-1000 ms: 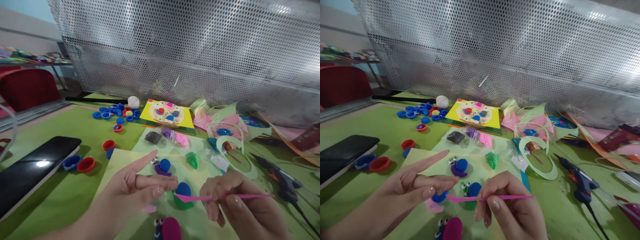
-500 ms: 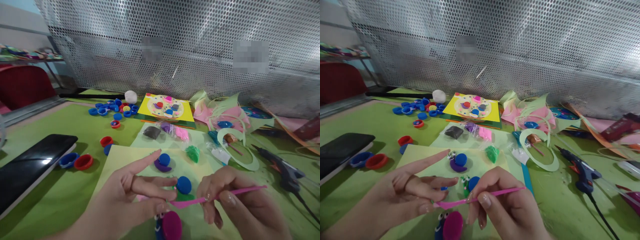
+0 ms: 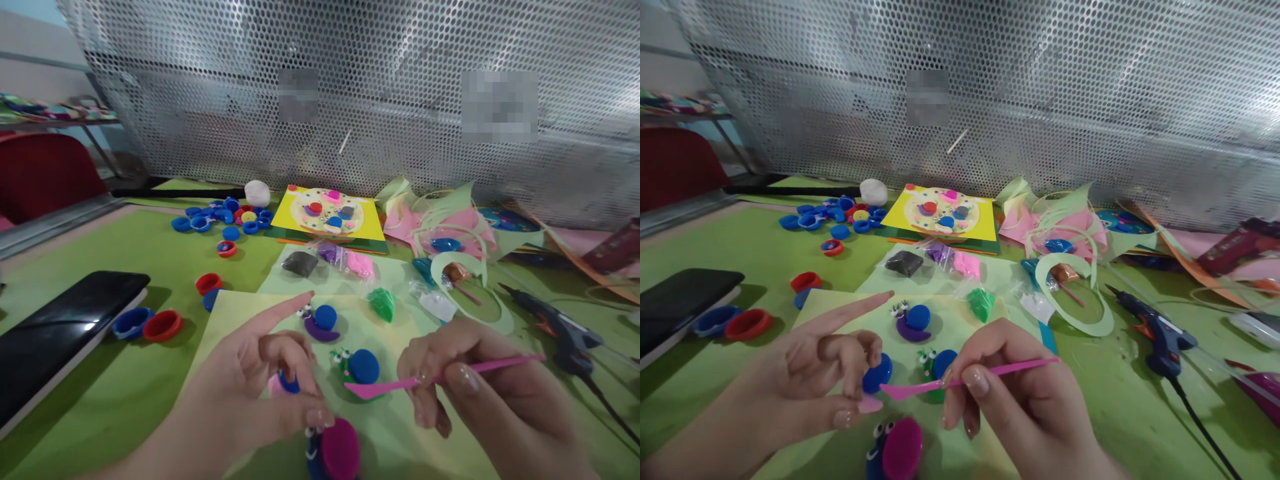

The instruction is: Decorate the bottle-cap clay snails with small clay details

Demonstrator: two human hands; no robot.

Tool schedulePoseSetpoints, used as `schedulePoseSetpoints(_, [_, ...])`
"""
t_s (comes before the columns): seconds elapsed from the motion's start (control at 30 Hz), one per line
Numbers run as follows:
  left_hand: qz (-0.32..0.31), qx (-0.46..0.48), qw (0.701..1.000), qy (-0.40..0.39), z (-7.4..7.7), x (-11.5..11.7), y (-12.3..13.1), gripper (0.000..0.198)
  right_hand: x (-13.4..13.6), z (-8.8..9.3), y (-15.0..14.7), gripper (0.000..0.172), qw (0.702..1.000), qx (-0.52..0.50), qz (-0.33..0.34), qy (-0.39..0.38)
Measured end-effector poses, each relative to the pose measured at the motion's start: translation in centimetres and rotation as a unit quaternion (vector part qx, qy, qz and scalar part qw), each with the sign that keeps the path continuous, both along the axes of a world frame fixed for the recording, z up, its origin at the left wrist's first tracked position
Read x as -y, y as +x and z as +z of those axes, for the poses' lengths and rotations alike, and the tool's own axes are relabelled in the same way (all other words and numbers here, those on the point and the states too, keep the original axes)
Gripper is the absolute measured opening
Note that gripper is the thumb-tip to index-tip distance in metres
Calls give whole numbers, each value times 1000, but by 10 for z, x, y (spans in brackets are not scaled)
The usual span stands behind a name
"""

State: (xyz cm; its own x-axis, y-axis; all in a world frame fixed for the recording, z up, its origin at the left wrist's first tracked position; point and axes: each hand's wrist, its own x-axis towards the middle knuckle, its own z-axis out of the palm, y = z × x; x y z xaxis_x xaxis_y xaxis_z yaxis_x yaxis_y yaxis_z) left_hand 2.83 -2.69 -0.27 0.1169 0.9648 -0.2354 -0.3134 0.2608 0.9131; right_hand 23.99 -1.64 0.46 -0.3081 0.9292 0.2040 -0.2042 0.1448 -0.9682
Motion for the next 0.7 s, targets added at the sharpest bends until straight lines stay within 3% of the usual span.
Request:
schedulePoseSetpoints(0.23, [4,-24,999,-22,3,2,1,92,0,0,-4,20,1000,8,-18,-21])
schedulePoseSetpoints(0.43, [-30,2,1000,4,1,2,-2,101,2,-1,-5,19,999,5,18,-36])
schedulePoseSetpoints(0.6, [6,-36,999,24,2,2,-1,84,2,0,-5,18,999,7,18,-34])
schedulePoseSetpoints(0.7, [-18,-45,998,43,0,2,-2,85,1,0,-4,19,999,5,12,-33])
